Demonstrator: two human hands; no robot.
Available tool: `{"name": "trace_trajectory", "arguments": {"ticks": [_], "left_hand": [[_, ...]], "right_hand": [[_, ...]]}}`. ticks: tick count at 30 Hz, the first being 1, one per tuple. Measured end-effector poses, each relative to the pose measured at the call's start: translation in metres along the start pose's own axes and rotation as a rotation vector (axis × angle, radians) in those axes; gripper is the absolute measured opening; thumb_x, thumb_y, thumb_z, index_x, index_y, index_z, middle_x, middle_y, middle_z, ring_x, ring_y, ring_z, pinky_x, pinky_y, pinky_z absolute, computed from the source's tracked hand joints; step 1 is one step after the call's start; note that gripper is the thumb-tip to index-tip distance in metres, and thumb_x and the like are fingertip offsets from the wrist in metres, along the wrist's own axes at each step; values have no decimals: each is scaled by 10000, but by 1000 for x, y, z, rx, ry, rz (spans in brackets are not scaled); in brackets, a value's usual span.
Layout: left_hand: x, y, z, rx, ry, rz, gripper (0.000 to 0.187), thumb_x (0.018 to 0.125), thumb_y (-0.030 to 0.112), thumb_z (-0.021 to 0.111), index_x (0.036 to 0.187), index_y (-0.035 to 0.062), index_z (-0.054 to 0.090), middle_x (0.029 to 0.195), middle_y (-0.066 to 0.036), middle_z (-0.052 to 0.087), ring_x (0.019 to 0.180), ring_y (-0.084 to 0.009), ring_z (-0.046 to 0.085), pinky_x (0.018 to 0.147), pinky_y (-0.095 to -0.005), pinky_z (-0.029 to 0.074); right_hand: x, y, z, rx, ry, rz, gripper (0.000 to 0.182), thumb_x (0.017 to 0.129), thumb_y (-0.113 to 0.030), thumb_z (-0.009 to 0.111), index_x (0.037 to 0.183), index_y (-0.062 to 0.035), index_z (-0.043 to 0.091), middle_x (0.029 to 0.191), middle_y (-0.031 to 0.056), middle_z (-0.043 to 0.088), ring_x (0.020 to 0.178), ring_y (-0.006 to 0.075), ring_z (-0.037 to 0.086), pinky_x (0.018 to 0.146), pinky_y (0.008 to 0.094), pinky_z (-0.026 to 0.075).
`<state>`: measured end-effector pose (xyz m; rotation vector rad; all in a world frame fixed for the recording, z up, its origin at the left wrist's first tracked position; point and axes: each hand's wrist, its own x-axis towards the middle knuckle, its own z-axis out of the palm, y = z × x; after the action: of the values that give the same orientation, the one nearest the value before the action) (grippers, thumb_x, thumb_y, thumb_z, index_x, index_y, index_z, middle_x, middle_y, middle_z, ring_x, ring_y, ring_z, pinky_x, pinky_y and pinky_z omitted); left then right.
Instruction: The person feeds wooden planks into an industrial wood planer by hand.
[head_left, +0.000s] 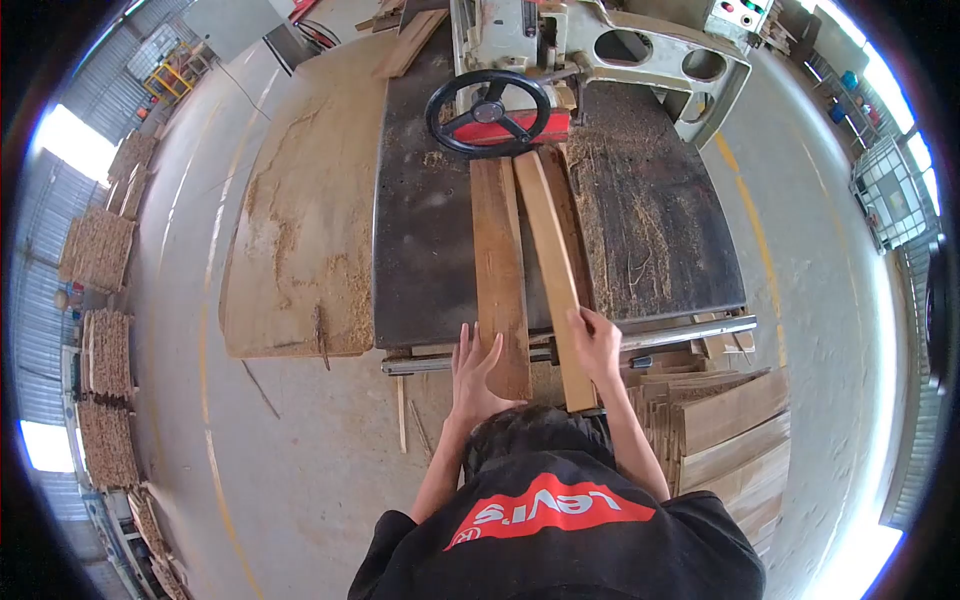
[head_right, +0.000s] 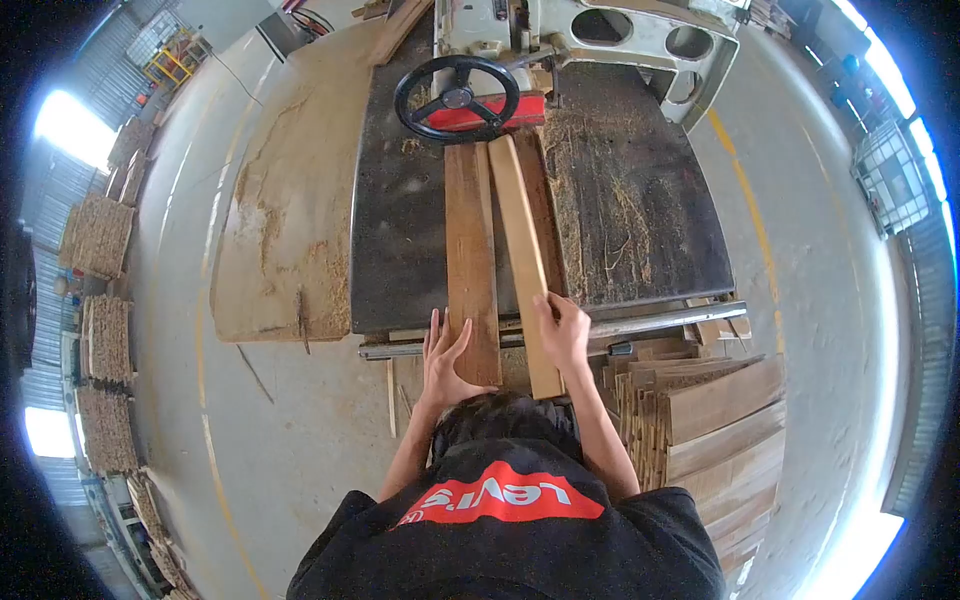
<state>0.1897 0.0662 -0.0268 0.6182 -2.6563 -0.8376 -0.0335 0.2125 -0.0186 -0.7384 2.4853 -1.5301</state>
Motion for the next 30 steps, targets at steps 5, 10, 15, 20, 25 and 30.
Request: {"name": "trace_trajectory", "arguments": {"ticks": [5,10,15,20,25,30], "left_hand": [[2,3,5,-40,70,-13,1319,487,661,1011,1597,88,586,1699,-324,404,1662,-494,213,1303,-637,210],[4,4,0,67,65,10,1310,480,693,1006,1571,78,622,1642,-328,488,1655,-474,262,1301,-609,221],[3,-1,6,-5,107,15,1293,479,708,997,1551,79,642,1639,-318,498,1648,-470,284,1297,-614,217],[4,-2,6,57,110,35,1299,481,700,999,1562,81,627,1666,-325,455,1642,-480,290,1302,-602,229],[5,-7,8,3,113,76,1318,484,689,1001,1582,80,597,1668,-350,433,1626,-518,292,1302,-620,257],[5,-11,13,-7,111,118,1308,485,620,1031,1580,60,585,1650,-378,430,1604,-564,299,1286,-630,310]], "right_hand": [[-5,-32,40,-200,-113,-292,803,1061,-150,671,1673,128,231,1566,391,512,1436,477,577,1186,472,487],[-6,-46,61,-295,-296,-421,847,1038,-125,665,1696,99,182,1707,444,213,1566,639,263,1300,594,317],[-5,-27,68,-102,-327,-218,801,1024,-46,636,1706,50,226,1712,417,238,1590,593,259,1302,583,303],[-5,-16,70,-372,-163,-432,729,1016,27,543,1697,38,283,1736,295,339,1639,479,264,1333,544,274],[-6,-29,81,-490,-212,-376,785,977,9,538,1711,14,261,1761,213,352,1662,400,257,1359,534,221],[5,-18,83,-508,-225,-324,765,1089,-173,536,1732,17,167,1757,232,338,1665,410,236,1369,514,178]]}}
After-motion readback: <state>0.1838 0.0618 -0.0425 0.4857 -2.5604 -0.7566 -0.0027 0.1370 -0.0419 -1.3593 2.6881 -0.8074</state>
